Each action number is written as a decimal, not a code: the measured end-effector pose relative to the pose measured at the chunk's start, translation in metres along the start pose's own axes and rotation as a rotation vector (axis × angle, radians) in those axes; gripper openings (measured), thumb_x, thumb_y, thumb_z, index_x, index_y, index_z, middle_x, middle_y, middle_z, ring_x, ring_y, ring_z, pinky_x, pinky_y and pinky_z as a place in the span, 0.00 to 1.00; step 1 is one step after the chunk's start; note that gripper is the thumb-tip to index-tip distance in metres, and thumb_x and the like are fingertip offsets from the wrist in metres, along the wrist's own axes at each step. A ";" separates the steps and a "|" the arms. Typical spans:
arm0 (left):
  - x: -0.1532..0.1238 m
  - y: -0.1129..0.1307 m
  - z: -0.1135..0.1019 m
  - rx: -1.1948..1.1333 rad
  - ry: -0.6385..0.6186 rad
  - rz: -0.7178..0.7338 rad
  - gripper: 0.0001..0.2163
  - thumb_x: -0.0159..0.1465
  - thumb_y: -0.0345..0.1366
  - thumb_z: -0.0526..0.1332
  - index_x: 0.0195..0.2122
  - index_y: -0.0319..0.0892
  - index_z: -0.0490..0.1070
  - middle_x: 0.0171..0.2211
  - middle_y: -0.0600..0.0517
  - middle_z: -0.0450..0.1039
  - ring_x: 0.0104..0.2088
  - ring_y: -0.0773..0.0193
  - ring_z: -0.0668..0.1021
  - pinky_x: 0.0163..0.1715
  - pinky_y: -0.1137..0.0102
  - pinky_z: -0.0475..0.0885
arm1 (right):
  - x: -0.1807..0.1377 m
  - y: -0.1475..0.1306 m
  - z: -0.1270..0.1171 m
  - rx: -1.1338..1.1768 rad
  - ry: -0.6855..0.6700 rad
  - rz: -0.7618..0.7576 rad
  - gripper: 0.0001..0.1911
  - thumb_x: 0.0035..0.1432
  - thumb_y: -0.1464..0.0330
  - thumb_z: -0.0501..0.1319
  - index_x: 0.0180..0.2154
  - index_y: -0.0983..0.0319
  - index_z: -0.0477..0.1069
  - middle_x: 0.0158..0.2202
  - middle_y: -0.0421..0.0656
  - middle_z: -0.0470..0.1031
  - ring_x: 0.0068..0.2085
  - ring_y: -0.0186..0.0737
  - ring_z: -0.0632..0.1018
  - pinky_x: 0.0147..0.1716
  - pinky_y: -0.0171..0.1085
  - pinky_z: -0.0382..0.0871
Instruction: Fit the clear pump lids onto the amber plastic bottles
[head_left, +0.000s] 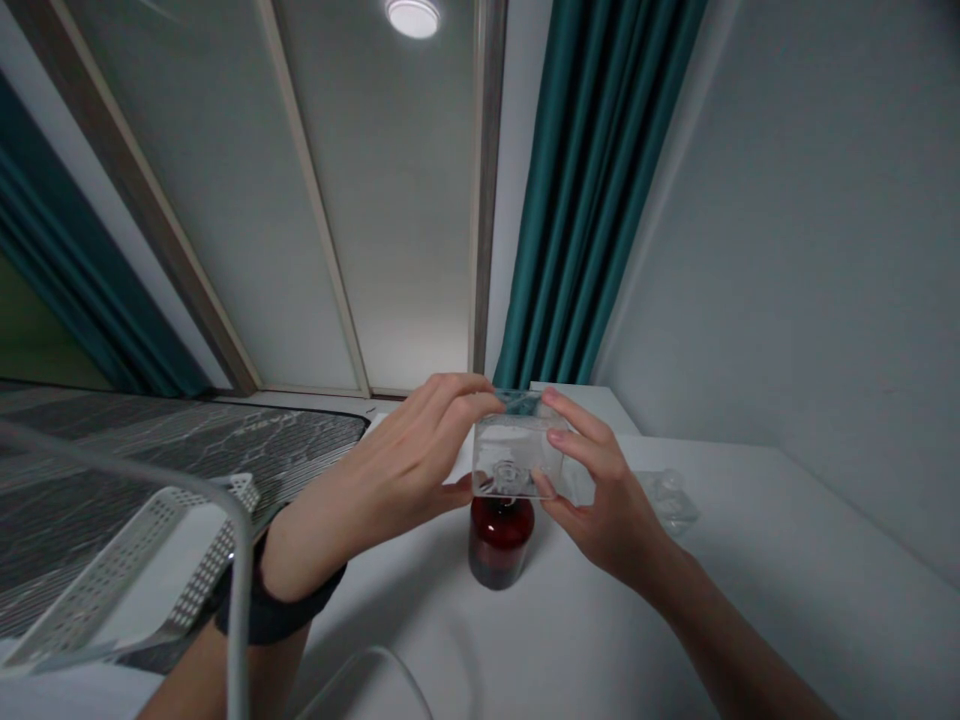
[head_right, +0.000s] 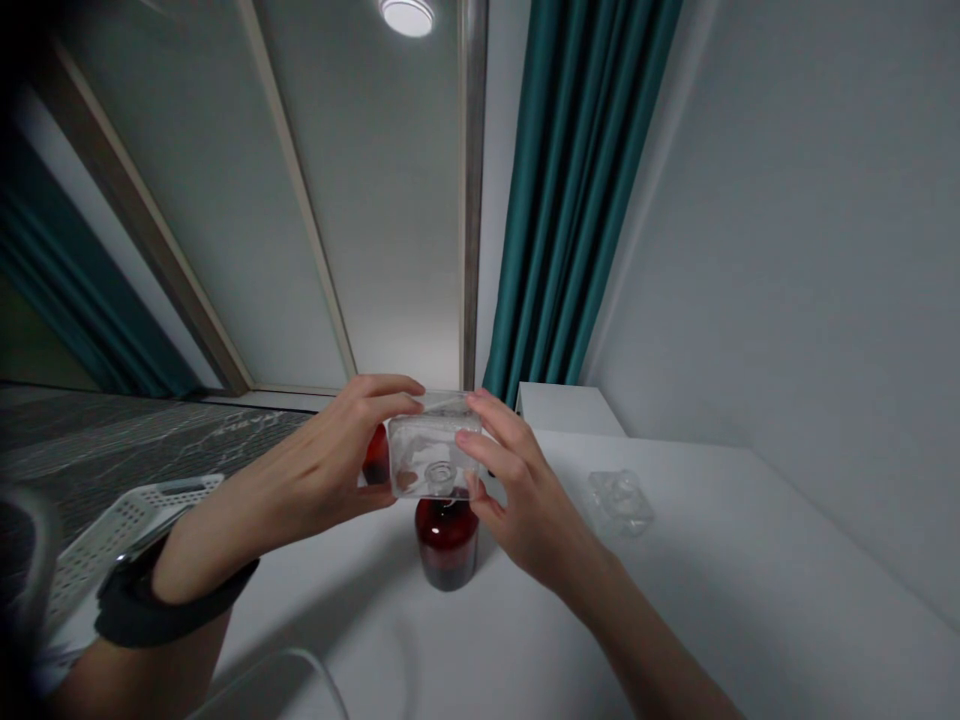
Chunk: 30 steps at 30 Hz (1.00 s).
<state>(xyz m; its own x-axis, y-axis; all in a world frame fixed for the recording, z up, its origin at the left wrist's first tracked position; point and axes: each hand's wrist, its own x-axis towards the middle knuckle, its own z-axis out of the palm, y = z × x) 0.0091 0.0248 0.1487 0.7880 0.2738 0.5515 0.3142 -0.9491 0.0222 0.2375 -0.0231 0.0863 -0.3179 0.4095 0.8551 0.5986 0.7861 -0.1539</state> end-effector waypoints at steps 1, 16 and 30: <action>0.000 0.000 0.000 -0.001 0.000 0.002 0.21 0.64 0.29 0.61 0.56 0.39 0.57 0.55 0.39 0.62 0.57 0.50 0.69 0.55 0.55 0.70 | 0.000 0.000 0.000 -0.001 0.001 -0.003 0.35 0.58 0.83 0.58 0.61 0.53 0.53 0.65 0.49 0.59 0.67 0.47 0.62 0.62 0.54 0.66; 0.001 0.002 -0.002 0.017 0.014 0.012 0.20 0.65 0.29 0.61 0.56 0.38 0.57 0.55 0.39 0.63 0.58 0.50 0.68 0.55 0.55 0.70 | 0.002 -0.002 -0.001 -0.015 0.002 -0.006 0.33 0.58 0.83 0.59 0.60 0.54 0.54 0.64 0.50 0.60 0.67 0.45 0.62 0.63 0.52 0.66; 0.002 0.004 -0.002 0.013 0.013 -0.001 0.19 0.66 0.30 0.60 0.57 0.39 0.57 0.55 0.39 0.63 0.57 0.49 0.69 0.54 0.54 0.71 | 0.002 -0.002 -0.002 -0.028 0.003 -0.013 0.32 0.58 0.83 0.59 0.60 0.55 0.55 0.63 0.52 0.61 0.67 0.47 0.63 0.62 0.53 0.67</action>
<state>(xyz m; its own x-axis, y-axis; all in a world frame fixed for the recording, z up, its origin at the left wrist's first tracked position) 0.0107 0.0208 0.1516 0.7809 0.2730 0.5619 0.3224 -0.9465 0.0118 0.2371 -0.0244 0.0894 -0.3236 0.3982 0.8583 0.6152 0.7778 -0.1290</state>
